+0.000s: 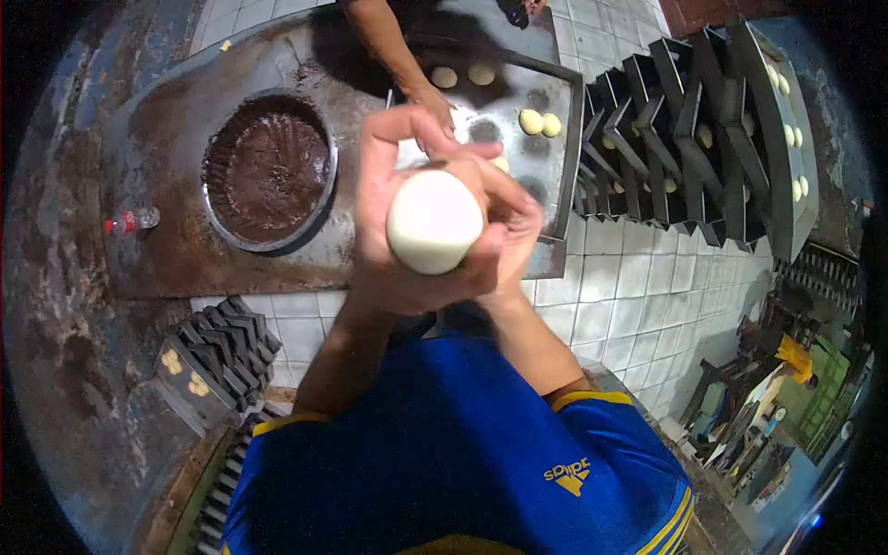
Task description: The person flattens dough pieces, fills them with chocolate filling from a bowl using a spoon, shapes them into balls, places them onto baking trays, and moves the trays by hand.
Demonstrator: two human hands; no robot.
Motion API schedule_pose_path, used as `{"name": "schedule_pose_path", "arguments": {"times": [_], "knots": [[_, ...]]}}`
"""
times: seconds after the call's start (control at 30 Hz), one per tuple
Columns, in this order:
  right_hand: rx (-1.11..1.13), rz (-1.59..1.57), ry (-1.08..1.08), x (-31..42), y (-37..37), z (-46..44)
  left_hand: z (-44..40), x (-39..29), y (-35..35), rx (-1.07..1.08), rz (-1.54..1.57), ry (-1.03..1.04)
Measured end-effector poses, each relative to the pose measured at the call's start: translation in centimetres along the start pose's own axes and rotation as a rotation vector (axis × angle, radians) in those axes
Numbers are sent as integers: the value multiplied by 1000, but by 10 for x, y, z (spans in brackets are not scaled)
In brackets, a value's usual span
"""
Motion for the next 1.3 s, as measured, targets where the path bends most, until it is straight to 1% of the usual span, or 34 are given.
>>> {"name": "schedule_pose_path", "arguments": {"times": [0.03,0.07,0.1,0.13,0.2,0.23,0.27,0.3,0.33,0.37,0.4,0.43,0.47,0.5,0.53,0.57,0.6,0.63,0.7,0.73,0.77,0.83,0.87,0.93,0.97,1.03,1.07,1.1,1.13,1.17,1.2,1.23,1.27,1.3], "knots": [[-61,11,-44,-1,-8,0,1,9,6,5,2,-8],[-78,-26,-55,-13,-25,1,3,20,5,-41,-59,-46],[-38,-1,2,-12,-32,-1,4,28,4,-88,-121,-86],[4,27,58,-11,-38,-4,6,36,-1,-140,-94,-211],[312,236,454,14,-59,-11,10,49,-10,-260,-15,-458],[490,399,460,28,-65,-18,17,67,-19,-218,-193,-459],[355,497,436,34,-84,-21,23,85,-28,-179,-372,-457],[224,593,412,38,-101,-23,35,113,-28,-106,-448,-379],[153,491,412,39,-110,-25,27,106,-11,45,-865,-23],[151,493,430,35,-118,-25,44,129,0,132,-685,-227],[174,531,445,30,-129,-24,62,153,15,261,-564,-426],[196,571,460,26,-137,-25,75,178,31,279,-321,-560],[177,703,455,25,-145,-28,77,190,42,292,-328,-551],[179,709,468,23,-153,-28,77,197,53,305,-332,-544],[169,806,427,23,-164,-27,77,204,61,297,-323,-555],[162,900,385,21,-177,-25,77,211,69,354,-421,-532],[104,864,399,17,-197,-21,76,218,77,414,-517,-509],[28,790,427,18,-209,-19,73,224,84,409,-508,-517],[-73,705,447,13,-251,-14,64,235,99,549,-504,-495],[-51,865,418,18,-267,-15,57,234,95,575,-461,-565],[-67,999,406,14,-291,-15,69,256,90,528,-561,-542],[-27,1165,300,-8,-344,-9,83,267,73,471,-570,-606],[-28,1164,304,-24,-368,-8,93,271,64,472,-570,-609],[195,1371,439,-57,-403,-2,120,271,46,453,-566,-562],[194,1362,443,-66,-408,-4,135,273,33,458,-571,-568],[518,1776,141,-86,-396,-6,164,279,1,433,-618,-761],[594,1800,272,-93,-395,-4,171,274,-11,435,-620,-767],[595,1794,281,-97,-398,-4,173,265,-23,379,-712,-669],[610,1816,244,-102,-399,-7,176,257,-28,322,-801,-569],[617,1837,209,-105,-399,-6,182,256,-27,333,-800,-578],[617,1823,264,-107,-402,-6,180,252,-24,331,-825,-535],[609,1823,255,-106,-402,-9,173,251,-21,320,-854,-481],[578,1768,269,-104,-402,-11,166,256,-17,320,-858,-472],[550,1712,285,-103,-401,-12,157,264,-6,393,-734,-621]]}}
Point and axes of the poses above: each hand's wrist, its own z-axis away from the middle knuckle, its own y-axis out of the palm, x = y × z, the point moved 4 cm from there along -z, towards the middle knuckle, and after that the axes turned 13 degrees about -z, right-handed, at the moved point
